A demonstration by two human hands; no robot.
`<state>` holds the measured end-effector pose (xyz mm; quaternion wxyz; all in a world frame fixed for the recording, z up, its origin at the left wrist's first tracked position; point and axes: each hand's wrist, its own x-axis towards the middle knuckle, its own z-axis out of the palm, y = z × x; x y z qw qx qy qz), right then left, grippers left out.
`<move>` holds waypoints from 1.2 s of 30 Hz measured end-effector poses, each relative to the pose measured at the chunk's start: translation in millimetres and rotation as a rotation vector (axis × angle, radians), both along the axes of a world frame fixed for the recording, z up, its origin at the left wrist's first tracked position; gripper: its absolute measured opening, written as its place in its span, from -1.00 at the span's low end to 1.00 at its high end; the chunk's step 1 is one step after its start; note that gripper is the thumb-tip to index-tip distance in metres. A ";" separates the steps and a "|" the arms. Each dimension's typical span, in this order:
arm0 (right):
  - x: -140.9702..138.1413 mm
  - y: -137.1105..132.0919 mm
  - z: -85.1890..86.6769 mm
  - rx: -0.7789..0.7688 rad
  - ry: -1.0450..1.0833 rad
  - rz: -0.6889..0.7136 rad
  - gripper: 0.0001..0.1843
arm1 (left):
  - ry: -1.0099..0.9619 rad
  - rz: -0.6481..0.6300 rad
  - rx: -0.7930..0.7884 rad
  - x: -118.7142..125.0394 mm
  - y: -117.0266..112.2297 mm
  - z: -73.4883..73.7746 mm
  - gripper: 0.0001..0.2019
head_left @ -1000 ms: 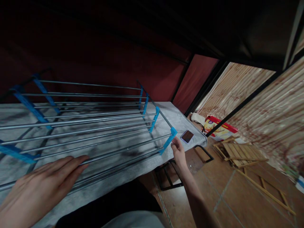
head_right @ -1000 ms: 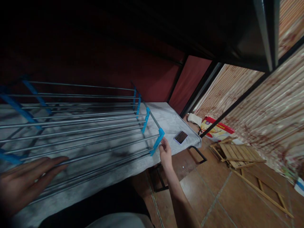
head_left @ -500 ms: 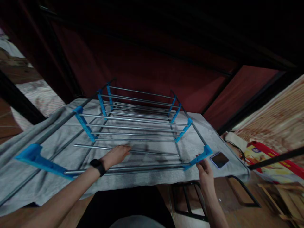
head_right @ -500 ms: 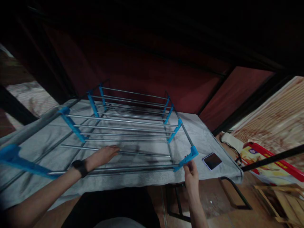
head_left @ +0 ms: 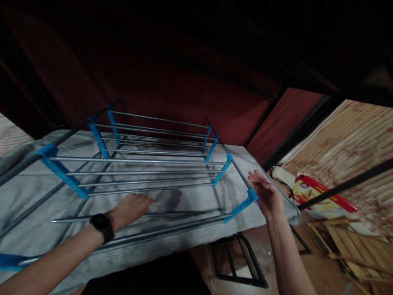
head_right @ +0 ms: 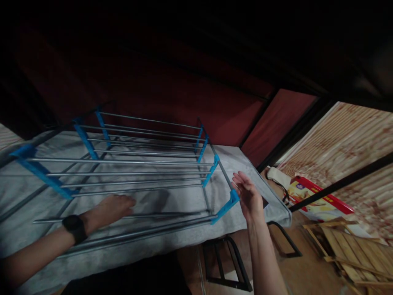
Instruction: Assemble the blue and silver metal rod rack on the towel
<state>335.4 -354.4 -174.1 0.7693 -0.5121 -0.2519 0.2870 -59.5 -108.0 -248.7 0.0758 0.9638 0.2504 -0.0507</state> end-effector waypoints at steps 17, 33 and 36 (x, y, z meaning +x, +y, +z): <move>36.8 135.0 6.2 -0.413 -0.144 0.221 -0.75 | -0.314 -0.148 0.178 227.3 5.8 77.4 -0.76; 23.3 135.1 11.2 -0.415 -0.174 0.192 -0.75 | -0.331 -0.161 0.197 223.8 3.6 88.9 -0.76; 22.8 135.3 11.4 -0.414 -0.172 0.194 -0.75 | -0.317 -0.164 0.203 224.6 5.2 89.7 -0.76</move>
